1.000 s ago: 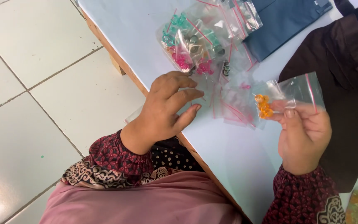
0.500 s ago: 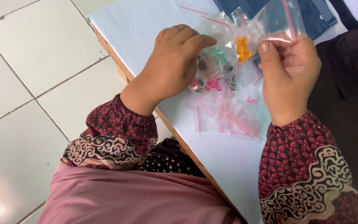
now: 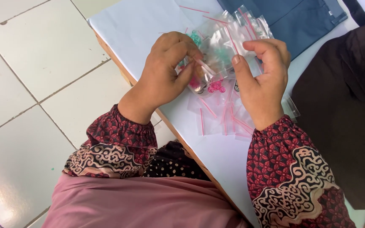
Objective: Sorting small decorative beads from a container and placing them into small resealable plastic bags
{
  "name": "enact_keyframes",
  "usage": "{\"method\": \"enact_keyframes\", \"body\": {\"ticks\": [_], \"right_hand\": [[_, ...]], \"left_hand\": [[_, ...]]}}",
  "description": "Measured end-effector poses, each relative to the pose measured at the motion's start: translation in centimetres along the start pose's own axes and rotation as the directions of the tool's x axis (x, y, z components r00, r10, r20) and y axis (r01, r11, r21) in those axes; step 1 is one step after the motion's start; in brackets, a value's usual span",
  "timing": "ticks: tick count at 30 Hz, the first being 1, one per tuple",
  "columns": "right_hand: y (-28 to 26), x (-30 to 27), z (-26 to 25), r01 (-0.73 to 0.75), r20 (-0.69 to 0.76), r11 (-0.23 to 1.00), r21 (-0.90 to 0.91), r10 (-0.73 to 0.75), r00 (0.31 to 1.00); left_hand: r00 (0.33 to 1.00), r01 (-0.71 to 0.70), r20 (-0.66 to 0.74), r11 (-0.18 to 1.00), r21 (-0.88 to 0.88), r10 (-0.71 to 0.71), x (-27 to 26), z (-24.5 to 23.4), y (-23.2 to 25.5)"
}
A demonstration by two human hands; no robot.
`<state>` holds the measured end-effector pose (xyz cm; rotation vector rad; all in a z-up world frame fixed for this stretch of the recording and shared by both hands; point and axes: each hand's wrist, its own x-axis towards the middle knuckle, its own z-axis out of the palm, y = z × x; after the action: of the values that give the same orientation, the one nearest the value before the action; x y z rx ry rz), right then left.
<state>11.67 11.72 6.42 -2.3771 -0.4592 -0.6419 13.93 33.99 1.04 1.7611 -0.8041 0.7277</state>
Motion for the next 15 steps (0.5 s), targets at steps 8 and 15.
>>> {"method": "enact_keyframes", "body": {"ticks": [8,15], "right_hand": [[0.5,-3.7,-1.9,0.053,-0.036,0.998,-0.043,-0.055,0.998],[1.3,-12.2,-4.1,0.161,-0.011,0.986,-0.047,-0.162,0.987]], "left_hand": [[1.000,0.011,-0.012,0.967,0.254,-0.009,-0.7,0.6,1.8],[0.983,-0.096,0.170,0.981,0.167,0.067,-8.7,6.4,10.1]]}}
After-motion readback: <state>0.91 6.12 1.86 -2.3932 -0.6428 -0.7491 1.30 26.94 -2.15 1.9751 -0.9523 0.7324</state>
